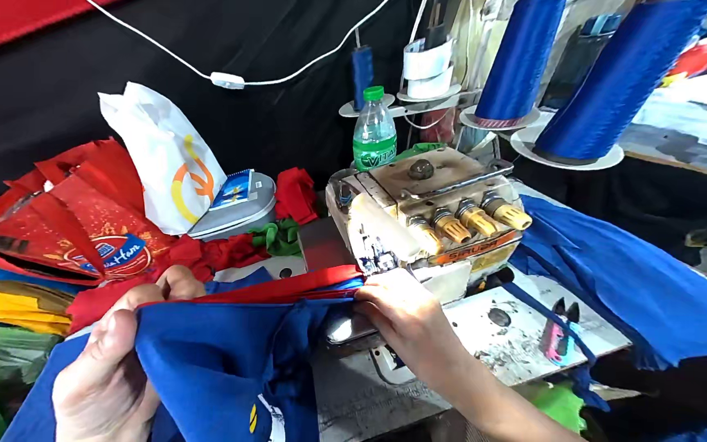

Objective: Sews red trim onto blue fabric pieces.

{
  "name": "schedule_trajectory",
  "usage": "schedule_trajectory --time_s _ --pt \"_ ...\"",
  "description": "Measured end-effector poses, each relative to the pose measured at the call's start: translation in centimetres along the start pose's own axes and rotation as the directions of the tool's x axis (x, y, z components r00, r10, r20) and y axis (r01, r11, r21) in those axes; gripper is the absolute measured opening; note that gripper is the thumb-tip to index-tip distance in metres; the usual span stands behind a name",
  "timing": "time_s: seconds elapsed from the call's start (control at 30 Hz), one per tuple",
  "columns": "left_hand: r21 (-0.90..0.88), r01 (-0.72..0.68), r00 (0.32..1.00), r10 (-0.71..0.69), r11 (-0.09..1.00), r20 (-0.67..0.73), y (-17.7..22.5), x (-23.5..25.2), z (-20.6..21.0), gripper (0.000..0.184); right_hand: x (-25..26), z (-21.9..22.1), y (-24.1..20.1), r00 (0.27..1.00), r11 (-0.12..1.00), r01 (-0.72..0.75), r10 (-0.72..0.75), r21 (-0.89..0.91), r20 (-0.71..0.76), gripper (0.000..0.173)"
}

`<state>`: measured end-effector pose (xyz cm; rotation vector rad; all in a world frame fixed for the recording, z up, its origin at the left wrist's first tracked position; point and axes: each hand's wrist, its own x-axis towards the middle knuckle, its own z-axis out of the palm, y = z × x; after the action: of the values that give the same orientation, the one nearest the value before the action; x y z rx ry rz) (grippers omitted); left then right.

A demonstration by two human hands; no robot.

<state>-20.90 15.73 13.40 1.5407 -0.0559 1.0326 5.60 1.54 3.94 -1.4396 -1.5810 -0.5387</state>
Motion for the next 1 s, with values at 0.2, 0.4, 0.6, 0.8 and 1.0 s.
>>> schedule_trajectory --time_s 0.2,0.4,0.6,0.8,1.0 --pt "0.076 0.024 1.0 -0.022 0.997 -0.022 0.0 -0.3 -0.3 0.029 -0.3 -0.6 0.4 0.999 0.998 -0.043 0.043 0.05 0.011 0.012" --pt "0.042 0.038 0.998 -0.036 0.998 -0.046 -0.1 -0.7 -0.3 0.027 0.0 -0.6 0.3 1.0 1.0 -0.007 0.007 0.03 0.027 0.015" --pt "0.05 0.012 1.0 -0.012 0.999 0.006 0.5 -0.5 0.8 0.026 0.5 -0.8 -0.8 0.997 0.999 0.037 -0.039 0.029 0.07 0.021" --pt "0.033 0.008 0.999 -0.009 0.999 0.037 0.5 -0.2 1.3 0.027 1.7 -0.9 -0.8 0.994 0.986 0.045 -0.061 0.162 0.094 0.017" --pt "0.046 0.008 1.0 -0.009 0.999 0.027 0.5 0.0 1.3 0.027 2.8 -0.7 -0.5 0.988 0.99 0.07 -0.086 0.123 0.129 0.019"
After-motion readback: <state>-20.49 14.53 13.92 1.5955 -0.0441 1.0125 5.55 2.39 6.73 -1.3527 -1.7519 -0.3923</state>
